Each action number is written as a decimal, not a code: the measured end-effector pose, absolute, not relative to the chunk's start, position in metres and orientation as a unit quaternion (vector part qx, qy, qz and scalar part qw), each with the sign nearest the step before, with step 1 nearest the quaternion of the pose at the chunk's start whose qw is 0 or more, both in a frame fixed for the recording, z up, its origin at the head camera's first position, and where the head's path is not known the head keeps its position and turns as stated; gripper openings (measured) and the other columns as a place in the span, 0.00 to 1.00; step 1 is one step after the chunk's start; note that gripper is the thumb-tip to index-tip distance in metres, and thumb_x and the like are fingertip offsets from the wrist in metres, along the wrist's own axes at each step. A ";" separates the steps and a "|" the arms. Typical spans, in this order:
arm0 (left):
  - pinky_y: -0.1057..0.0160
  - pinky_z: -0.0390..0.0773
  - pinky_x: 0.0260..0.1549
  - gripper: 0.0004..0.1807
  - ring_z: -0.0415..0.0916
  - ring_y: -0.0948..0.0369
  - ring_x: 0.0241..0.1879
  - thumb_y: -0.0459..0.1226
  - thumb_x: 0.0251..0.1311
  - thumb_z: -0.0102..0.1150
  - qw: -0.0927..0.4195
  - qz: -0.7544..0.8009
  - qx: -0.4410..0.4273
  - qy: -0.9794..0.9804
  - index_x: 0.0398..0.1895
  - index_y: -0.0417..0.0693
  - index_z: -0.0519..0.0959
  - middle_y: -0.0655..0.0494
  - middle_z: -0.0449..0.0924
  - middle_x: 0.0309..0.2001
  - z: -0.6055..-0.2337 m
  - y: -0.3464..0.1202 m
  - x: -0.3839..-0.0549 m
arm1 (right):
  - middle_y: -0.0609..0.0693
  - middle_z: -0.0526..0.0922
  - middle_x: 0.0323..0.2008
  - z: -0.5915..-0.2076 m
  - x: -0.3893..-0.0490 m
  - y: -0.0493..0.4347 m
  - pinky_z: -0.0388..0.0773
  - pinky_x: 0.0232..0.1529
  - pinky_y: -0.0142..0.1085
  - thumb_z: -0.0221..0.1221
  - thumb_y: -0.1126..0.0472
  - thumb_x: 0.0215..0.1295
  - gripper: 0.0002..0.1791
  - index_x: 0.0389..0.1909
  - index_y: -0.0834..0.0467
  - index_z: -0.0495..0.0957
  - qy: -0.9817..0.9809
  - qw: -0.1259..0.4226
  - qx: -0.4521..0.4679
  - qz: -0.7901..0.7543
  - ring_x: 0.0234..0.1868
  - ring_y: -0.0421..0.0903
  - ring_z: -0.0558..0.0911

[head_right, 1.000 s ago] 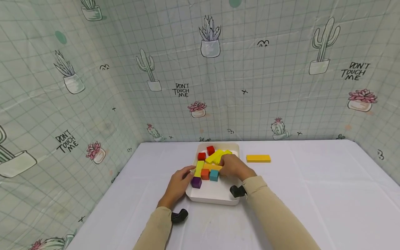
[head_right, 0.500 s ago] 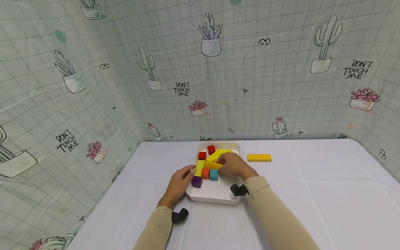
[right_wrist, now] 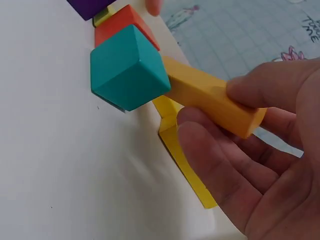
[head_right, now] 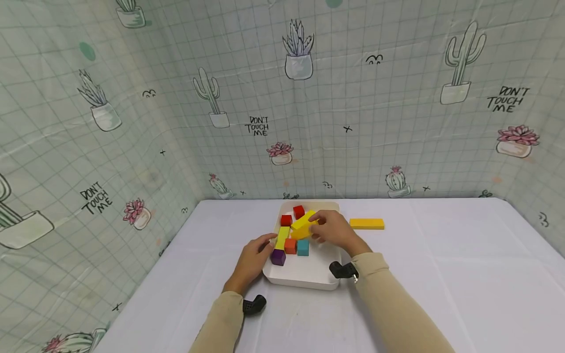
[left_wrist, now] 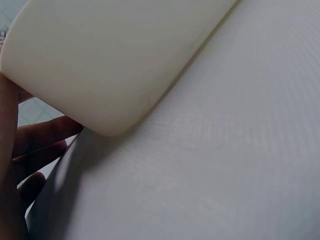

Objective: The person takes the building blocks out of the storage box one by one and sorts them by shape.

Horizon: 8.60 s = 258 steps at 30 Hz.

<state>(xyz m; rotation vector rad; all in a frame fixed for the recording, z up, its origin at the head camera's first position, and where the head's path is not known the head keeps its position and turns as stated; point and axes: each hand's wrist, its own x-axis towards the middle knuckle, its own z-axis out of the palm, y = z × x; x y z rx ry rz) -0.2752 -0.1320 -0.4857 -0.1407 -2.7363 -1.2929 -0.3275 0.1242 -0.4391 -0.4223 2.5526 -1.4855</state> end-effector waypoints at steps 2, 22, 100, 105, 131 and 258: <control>0.42 0.71 0.61 0.19 0.74 0.52 0.57 0.46 0.73 0.52 0.055 -0.426 -0.046 -0.902 0.64 0.62 0.78 0.52 0.79 0.56 -0.486 -0.133 -0.276 | 0.60 0.79 0.46 -0.438 -0.328 0.126 0.85 0.39 0.39 0.60 0.60 0.70 0.18 0.57 0.64 0.77 0.836 0.079 -0.136 -0.525 0.39 0.53 0.86; 0.43 0.71 0.60 0.19 0.74 0.52 0.57 0.45 0.73 0.51 0.060 -0.426 -0.052 -0.901 0.64 0.61 0.78 0.52 0.80 0.56 -0.487 -0.133 -0.277 | 0.64 0.80 0.52 -0.434 -0.314 0.152 0.83 0.46 0.40 0.54 0.59 0.75 0.22 0.64 0.66 0.71 0.770 0.078 -0.063 -0.631 0.44 0.58 0.85; 0.43 0.72 0.60 0.20 0.74 0.51 0.59 0.47 0.74 0.51 0.054 -0.430 -0.041 -0.900 0.65 0.62 0.78 0.51 0.79 0.56 -0.486 -0.132 -0.275 | 0.60 0.71 0.53 -0.467 -0.301 0.257 0.83 0.41 0.34 0.61 0.61 0.71 0.33 0.71 0.68 0.61 0.762 0.024 0.043 -0.645 0.38 0.42 0.82; 0.43 0.71 0.61 0.19 0.74 0.51 0.59 0.47 0.74 0.51 0.056 -0.431 -0.039 -0.900 0.65 0.62 0.78 0.52 0.79 0.57 -0.485 -0.130 -0.276 | 0.62 0.71 0.52 -0.470 -0.304 0.258 0.84 0.42 0.36 0.60 0.62 0.71 0.33 0.71 0.69 0.61 0.767 0.019 0.034 -0.640 0.37 0.42 0.83; 0.43 0.71 0.61 0.20 0.74 0.52 0.58 0.46 0.73 0.51 0.056 -0.431 -0.034 -0.900 0.65 0.63 0.78 0.52 0.79 0.56 -0.486 -0.130 -0.275 | 0.73 0.66 0.59 -0.469 -0.297 0.255 0.82 0.37 0.30 0.62 0.54 0.68 0.38 0.70 0.74 0.61 0.848 0.008 0.026 -0.529 0.34 0.43 0.85; 0.45 0.73 0.58 0.19 0.75 0.54 0.55 0.46 0.73 0.51 0.066 -0.424 -0.065 -0.901 0.64 0.62 0.79 0.55 0.81 0.55 -0.485 -0.137 -0.277 | 0.69 0.63 0.67 -0.429 -0.364 0.104 0.75 0.59 0.50 0.66 0.56 0.63 0.40 0.70 0.70 0.62 0.926 0.107 -0.027 -0.362 0.51 0.59 0.73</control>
